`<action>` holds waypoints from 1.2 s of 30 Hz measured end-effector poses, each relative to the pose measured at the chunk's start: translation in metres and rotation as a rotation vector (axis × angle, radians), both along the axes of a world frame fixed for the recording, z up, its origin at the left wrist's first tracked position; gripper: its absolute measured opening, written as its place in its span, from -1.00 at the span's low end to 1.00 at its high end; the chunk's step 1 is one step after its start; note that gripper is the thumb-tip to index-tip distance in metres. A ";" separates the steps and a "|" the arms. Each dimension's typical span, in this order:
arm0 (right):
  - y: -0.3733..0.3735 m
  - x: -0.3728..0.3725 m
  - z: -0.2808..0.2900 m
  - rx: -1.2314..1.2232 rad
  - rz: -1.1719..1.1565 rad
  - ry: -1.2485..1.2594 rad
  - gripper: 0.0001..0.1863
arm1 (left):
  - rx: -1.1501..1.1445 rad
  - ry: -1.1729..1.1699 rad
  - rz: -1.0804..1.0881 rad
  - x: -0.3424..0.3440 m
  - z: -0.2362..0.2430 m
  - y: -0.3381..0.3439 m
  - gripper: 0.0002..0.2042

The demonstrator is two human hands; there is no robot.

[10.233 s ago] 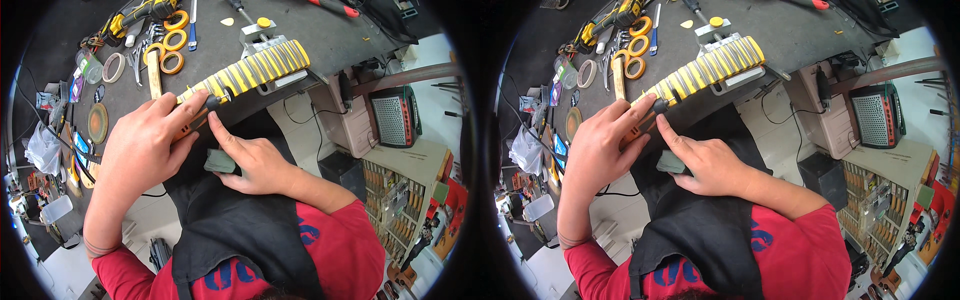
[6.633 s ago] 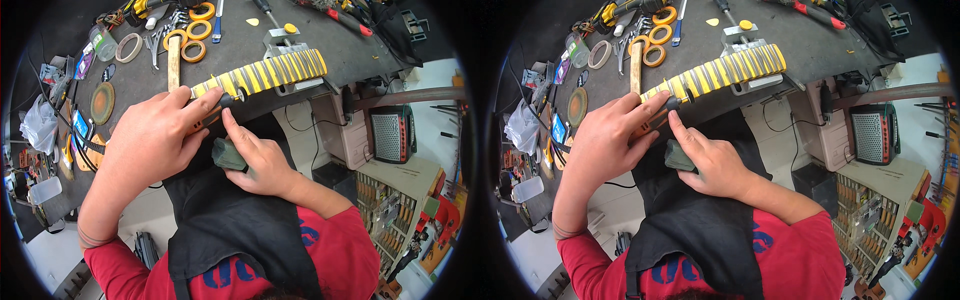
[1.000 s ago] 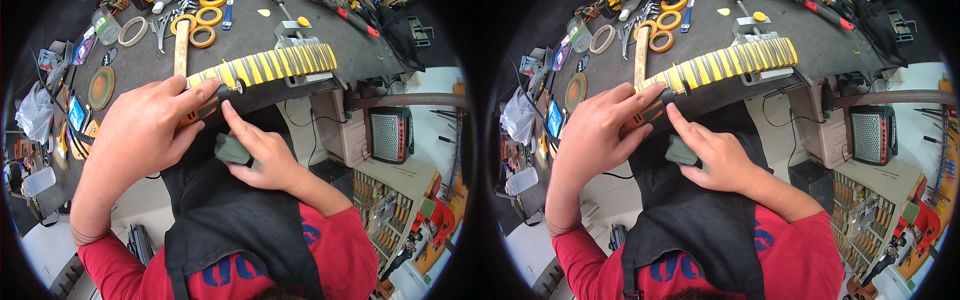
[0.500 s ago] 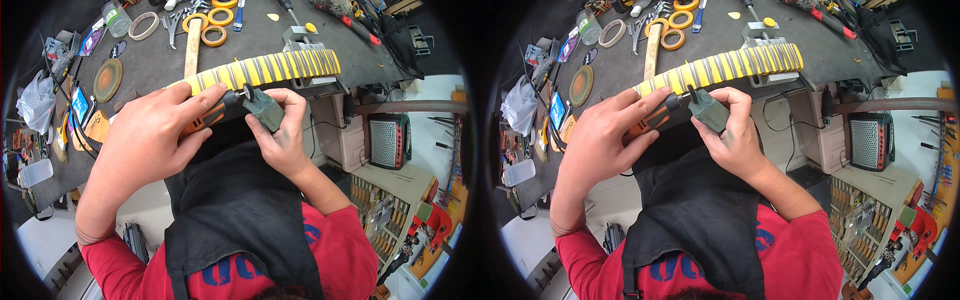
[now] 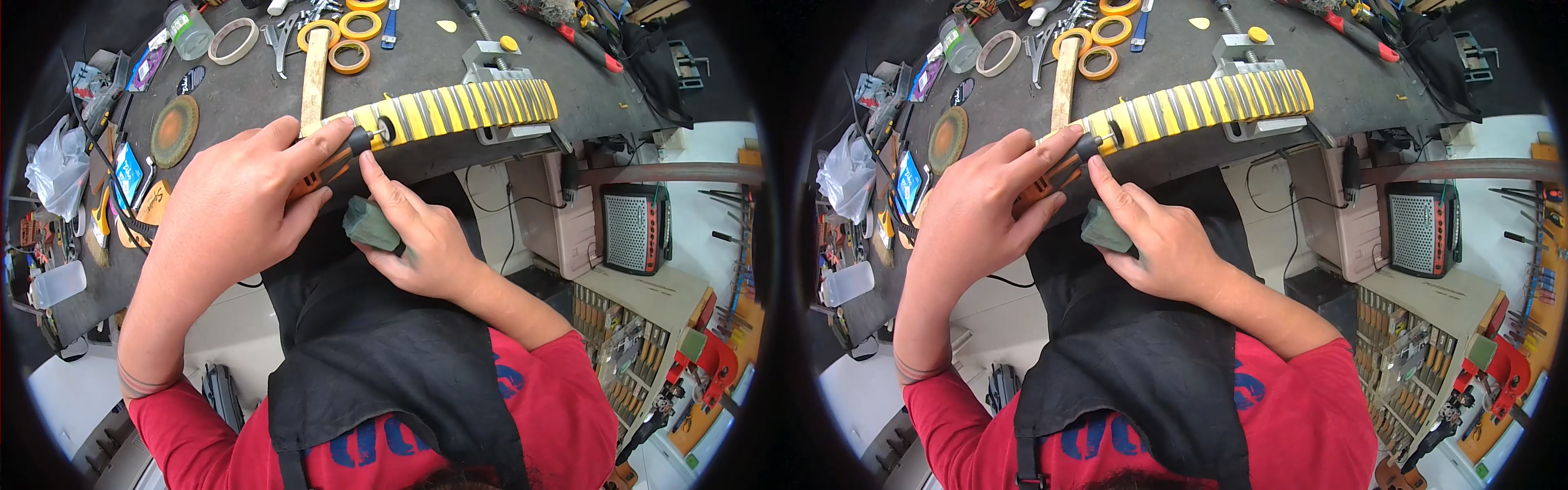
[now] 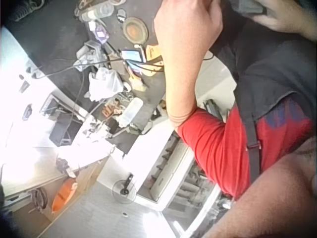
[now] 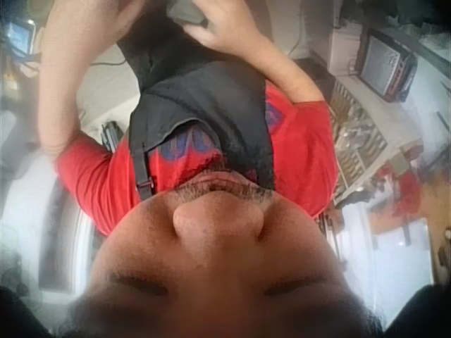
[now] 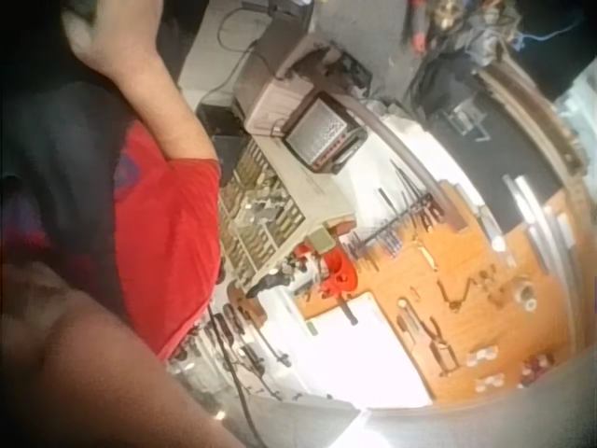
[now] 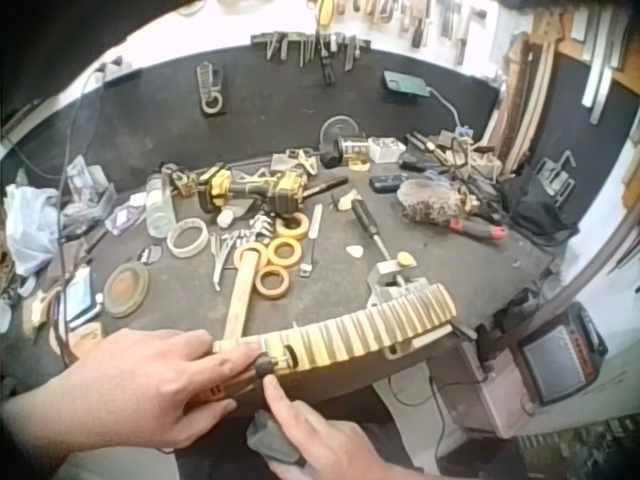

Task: The person polishes the frets on a guitar neck using a rotary tool and a green polishing compound.

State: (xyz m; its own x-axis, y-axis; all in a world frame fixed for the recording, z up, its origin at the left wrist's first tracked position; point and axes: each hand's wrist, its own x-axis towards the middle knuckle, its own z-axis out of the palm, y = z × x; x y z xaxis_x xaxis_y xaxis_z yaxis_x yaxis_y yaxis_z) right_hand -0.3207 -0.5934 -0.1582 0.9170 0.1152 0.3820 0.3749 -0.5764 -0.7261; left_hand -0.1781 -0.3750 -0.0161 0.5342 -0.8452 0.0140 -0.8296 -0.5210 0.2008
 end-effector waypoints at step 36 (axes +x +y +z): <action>-0.003 0.028 0.011 0.055 0.063 0.118 0.41 | 0.005 -0.039 0.034 0.026 0.002 -0.009 -0.36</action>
State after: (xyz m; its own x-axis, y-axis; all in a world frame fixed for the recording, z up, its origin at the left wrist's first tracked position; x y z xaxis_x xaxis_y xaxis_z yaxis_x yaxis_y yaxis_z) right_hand -0.2930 -0.5969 -0.1470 0.9474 0.1561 0.2795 0.3196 -0.5124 -0.7971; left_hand -0.1522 -0.3838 -0.0144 0.5615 -0.8269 0.0311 -0.8187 -0.5497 0.1659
